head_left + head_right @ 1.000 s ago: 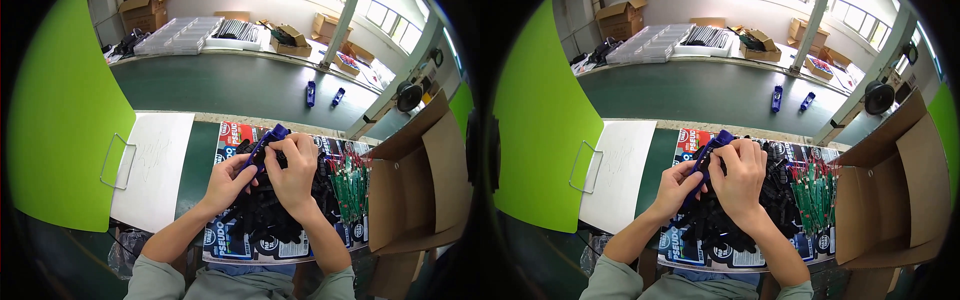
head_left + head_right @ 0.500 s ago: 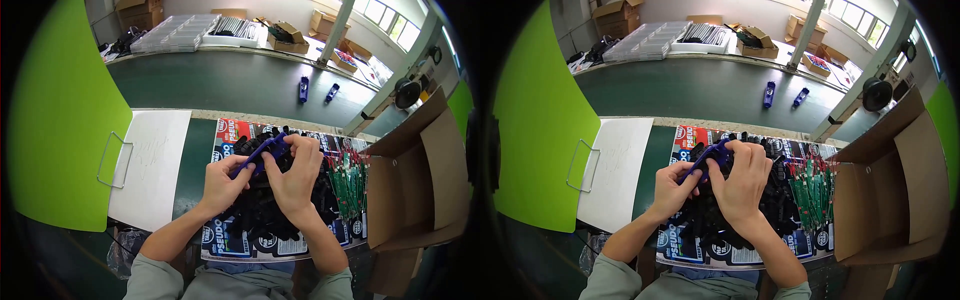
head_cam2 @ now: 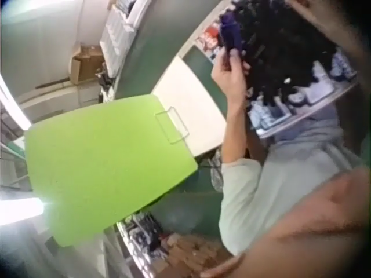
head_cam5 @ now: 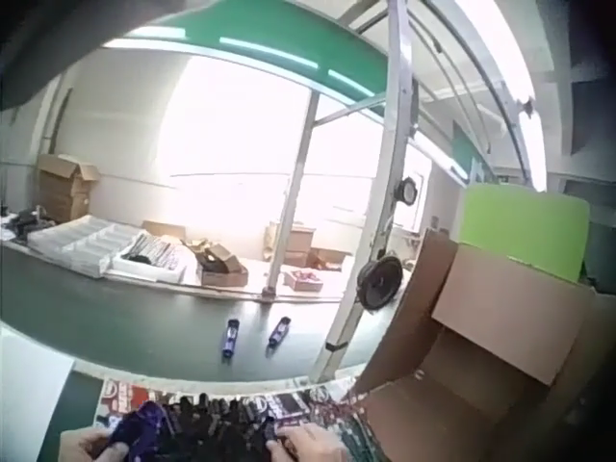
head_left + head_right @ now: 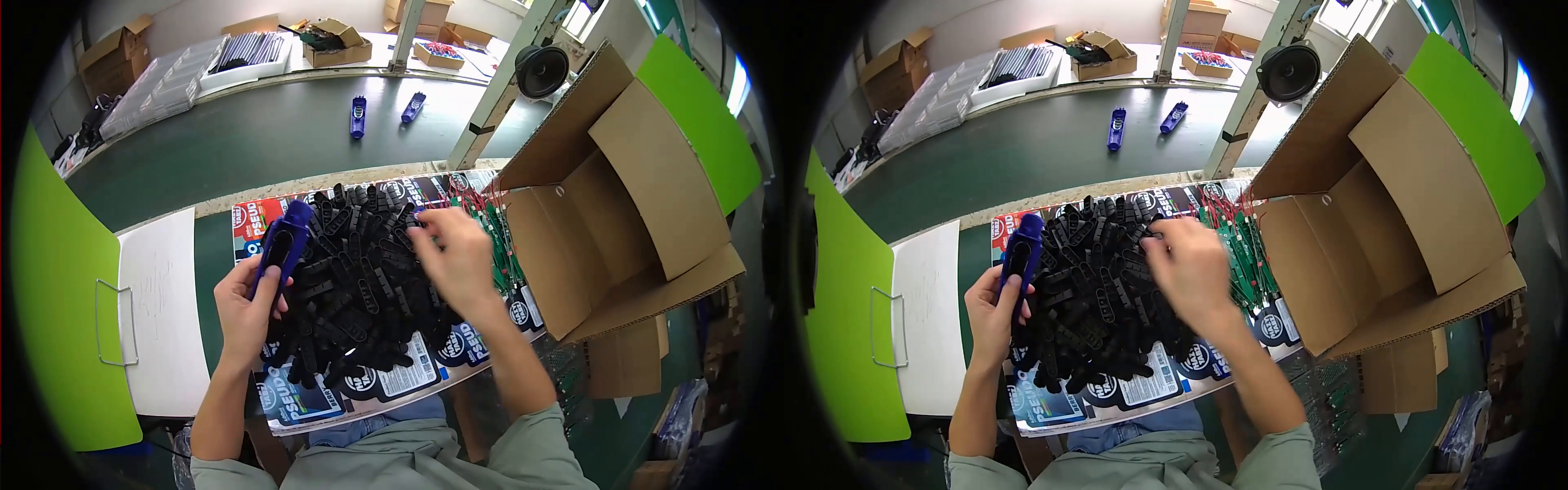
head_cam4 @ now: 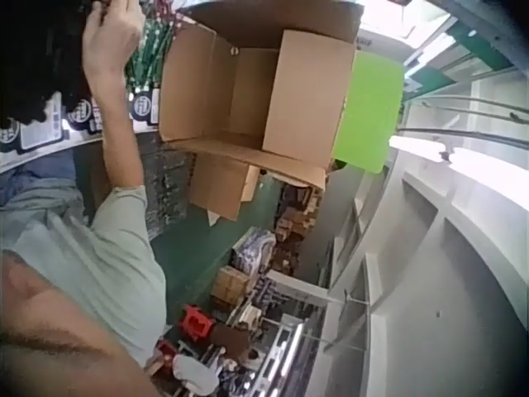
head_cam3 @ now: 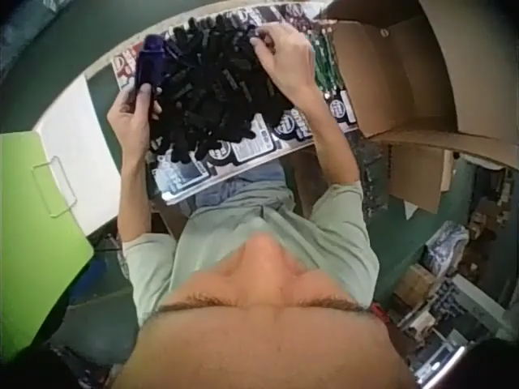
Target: The person assembles electronic components by hand, inserting circuit boards into plastic housings.
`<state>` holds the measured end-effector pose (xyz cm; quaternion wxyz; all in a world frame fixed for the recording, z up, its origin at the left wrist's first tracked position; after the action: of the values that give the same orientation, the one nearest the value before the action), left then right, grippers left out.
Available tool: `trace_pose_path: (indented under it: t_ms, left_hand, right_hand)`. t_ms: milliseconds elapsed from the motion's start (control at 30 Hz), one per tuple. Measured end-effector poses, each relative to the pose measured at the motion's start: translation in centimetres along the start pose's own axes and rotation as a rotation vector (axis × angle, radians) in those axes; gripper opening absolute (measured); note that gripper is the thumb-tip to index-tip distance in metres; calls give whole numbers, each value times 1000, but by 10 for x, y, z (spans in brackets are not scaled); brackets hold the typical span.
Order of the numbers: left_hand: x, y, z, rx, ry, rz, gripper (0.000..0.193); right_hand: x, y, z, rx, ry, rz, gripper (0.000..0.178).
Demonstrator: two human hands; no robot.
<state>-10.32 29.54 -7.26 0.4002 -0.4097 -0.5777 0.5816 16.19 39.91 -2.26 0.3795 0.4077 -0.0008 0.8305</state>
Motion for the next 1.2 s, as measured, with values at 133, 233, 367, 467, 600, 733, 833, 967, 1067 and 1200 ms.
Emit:
trace_pose_path:
  t_ms: [133, 233, 367, 467, 600, 733, 833, 967, 1067, 1200]
  left_hand:
    - [2, -2, -1, -71, 17, -20, 19]
    - [-1, -9, -6, -99, 53, -15, 21]
    - [0, -25, -12, -147, 153, 65, 23]
    - [3, -33, -16, -140, 187, 96, 24]
    - [14, -21, -18, -216, 169, 108, 25]
    - [12, -6, -16, -336, 185, 136, 28]
    - [9, -2, -12, -442, 208, 150, 38]
    - [9, -3, -11, -545, 218, 107, 42]
    - [7, -2, -9, -562, 195, 147, 43]
    - [7, 3, -7, -526, 210, 139, 40]
  right_hand:
    - [-23, -43, 24, -210, 211, -176, 18]
    - [-32, -50, 21, -202, 251, -147, 20]
    - [-30, -54, 22, -83, 252, -208, 19]
    - [-12, -41, 41, 107, 85, -288, 17]
    - [8, -3, 67, 280, -136, -155, 26]
    - [13, 47, 52, 681, -187, -252, 25]
    - [10, 72, 15, 910, -58, -272, 27]
    - [16, 100, -25, 1003, -123, -186, 29]
    - [19, 107, -40, 923, -57, -55, 28]
    - [22, 111, -50, 912, 1, -44, 26]
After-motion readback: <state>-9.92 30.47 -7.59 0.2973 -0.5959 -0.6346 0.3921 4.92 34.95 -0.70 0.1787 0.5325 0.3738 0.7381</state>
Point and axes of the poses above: each hand's wrist, its own x-axis towards the middle knuckle, its own z-axis out of the back of the hand, y = z × x, the point moved 4 cm from there along x, towards the middle knuckle, and after that the axes turned 7 degrees about z, right-handed, at the moved point
